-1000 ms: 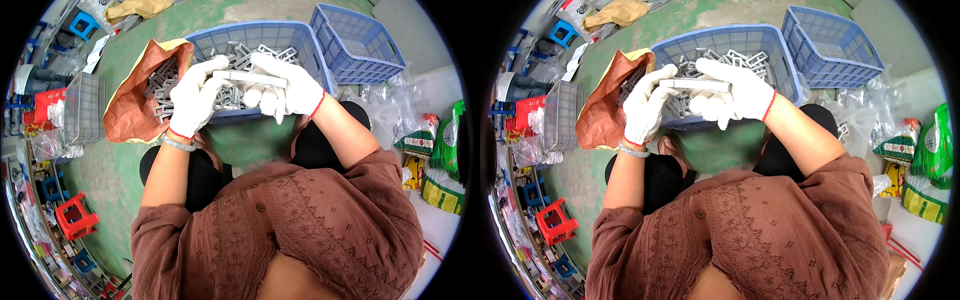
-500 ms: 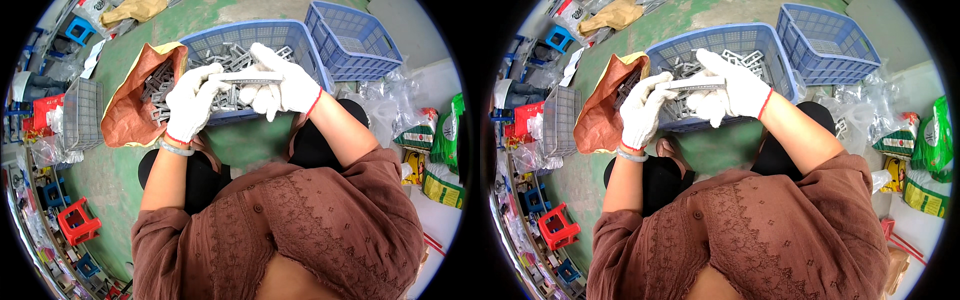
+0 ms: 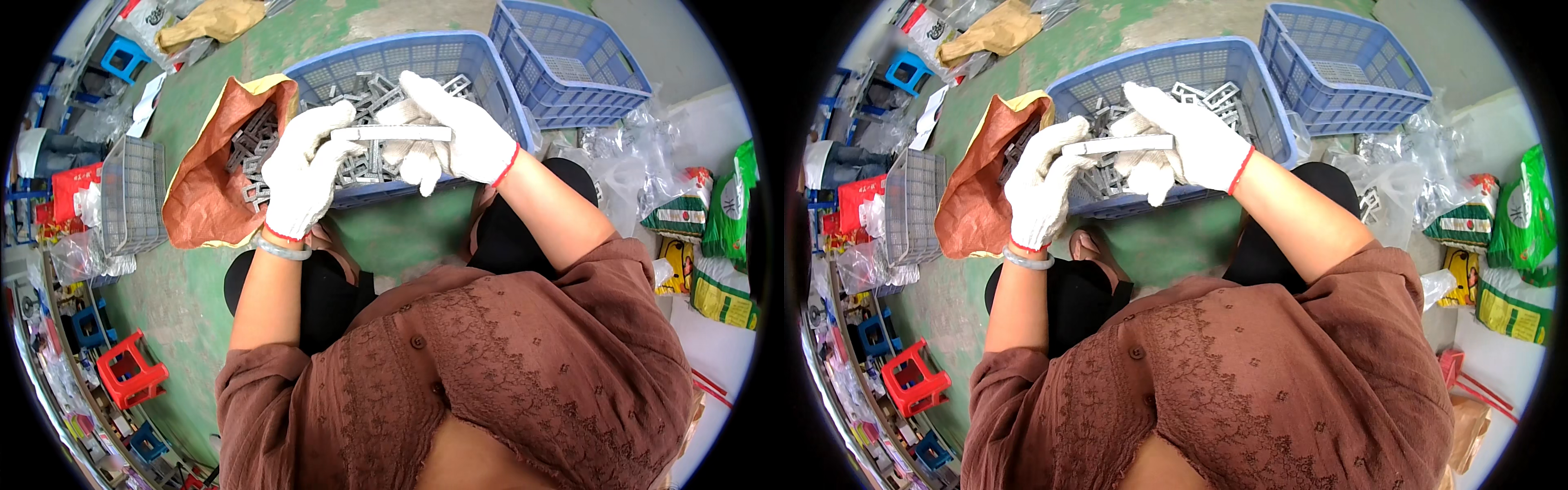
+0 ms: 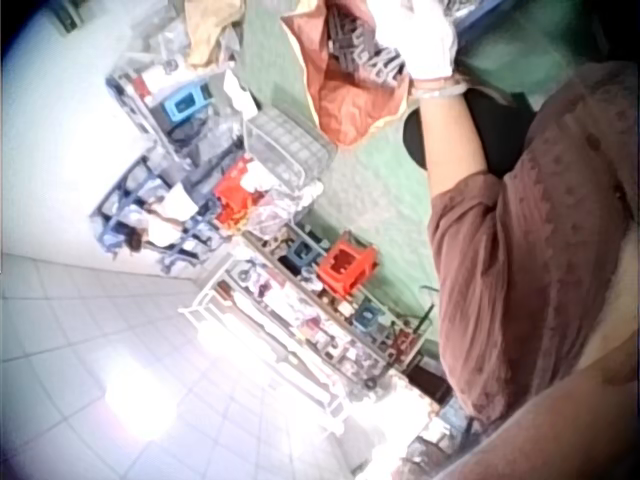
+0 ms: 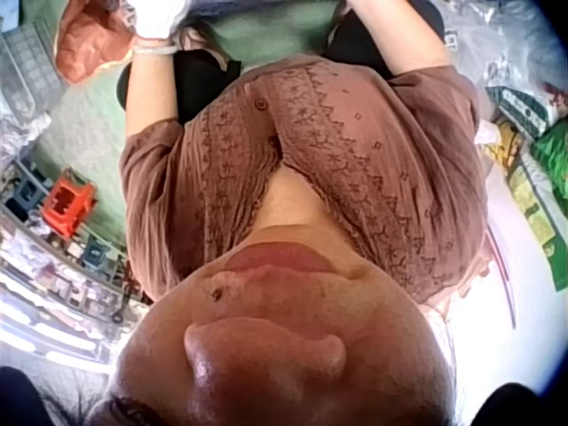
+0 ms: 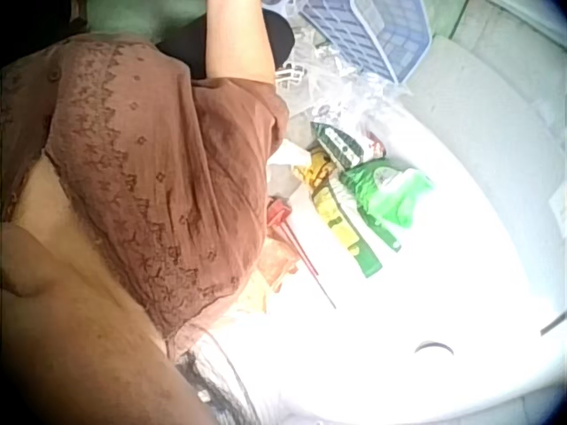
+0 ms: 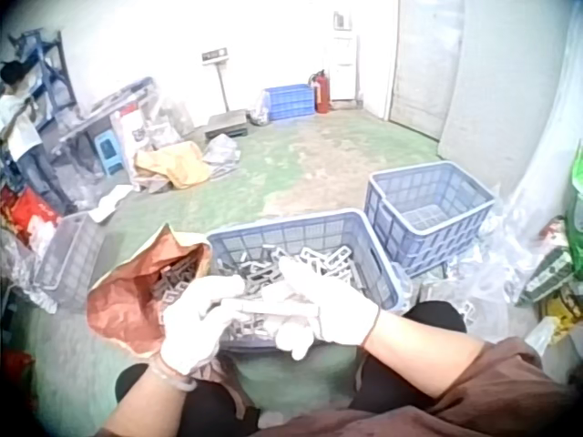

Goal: The person sits on a low stool and repeatedly picks up small rectangular metal frames from a blue crate, inspects them by turning them over, and places them into a large fabric bag. The person handles the parts one at a time with gloved hands.

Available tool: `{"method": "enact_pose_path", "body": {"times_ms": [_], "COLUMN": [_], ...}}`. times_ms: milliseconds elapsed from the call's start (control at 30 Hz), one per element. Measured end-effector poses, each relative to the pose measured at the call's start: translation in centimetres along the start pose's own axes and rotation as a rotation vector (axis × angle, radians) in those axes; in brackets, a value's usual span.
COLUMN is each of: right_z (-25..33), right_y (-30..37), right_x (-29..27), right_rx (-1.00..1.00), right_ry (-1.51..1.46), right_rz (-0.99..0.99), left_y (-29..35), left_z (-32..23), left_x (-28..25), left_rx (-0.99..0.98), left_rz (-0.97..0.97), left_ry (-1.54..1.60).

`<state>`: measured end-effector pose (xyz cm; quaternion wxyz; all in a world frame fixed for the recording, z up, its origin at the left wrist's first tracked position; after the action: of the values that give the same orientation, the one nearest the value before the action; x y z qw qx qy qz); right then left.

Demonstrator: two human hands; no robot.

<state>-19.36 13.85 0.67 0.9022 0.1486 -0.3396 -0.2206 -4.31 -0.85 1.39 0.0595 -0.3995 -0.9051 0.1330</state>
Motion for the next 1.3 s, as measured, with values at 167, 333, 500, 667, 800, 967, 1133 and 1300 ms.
{"method": "enact_pose_path", "body": {"times_ms": [167,333,500,667,800,967,1133,1300], "right_z": [0.2,0.3,0.3,0.2,0.3,0.7,0.2,0.5], "right_y": [0.2,0.4,0.9,1.5,1.9,2.3,2.2,3.3], "right_x": [0.2,0.4,0.8,1.3,1.3,1.1,1.4,2.6], "right_rx": [-0.055,-0.086,-0.127,-0.234,-0.25,-0.385,-0.803,-1.117], "right_ry": [0.03,0.069,0.159,0.262,0.329,0.483,0.821,1.252], "right_rz": [-0.07,-0.091,-0.19,-0.232,-0.254,-0.286,-0.262,-0.248], "left_y": [0.1,0.0,-0.2,-0.1,0.0,0.0,0.2,0.4], "left_z": [0.3,0.8,1.9,2.7,3.0,2.0,2.2,1.2], "left_x": [0.0,0.0,-0.2,0.1,0.3,1.3,2.1,2.1], "left_rx": [-0.038,-0.092,-0.181,-0.215,-0.236,-0.422,-0.532,-0.518], "left_rz": [-0.003,0.003,0.083,0.102,0.114,0.085,0.162,0.229], "left_ry": [0.056,0.067,0.042,0.116,0.132,0.224,0.575,0.638]}}
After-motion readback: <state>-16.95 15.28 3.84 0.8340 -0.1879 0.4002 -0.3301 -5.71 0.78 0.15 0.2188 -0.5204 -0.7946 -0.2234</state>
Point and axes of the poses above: each hand's wrist, its own y-axis away from the middle knuckle, its own x-axis out of the palm, z = x × y, the point moved 3 cm from there along -y, towards the middle knuckle, and after that the axes turned 12 degrees about -z, right-handed, at the moved point
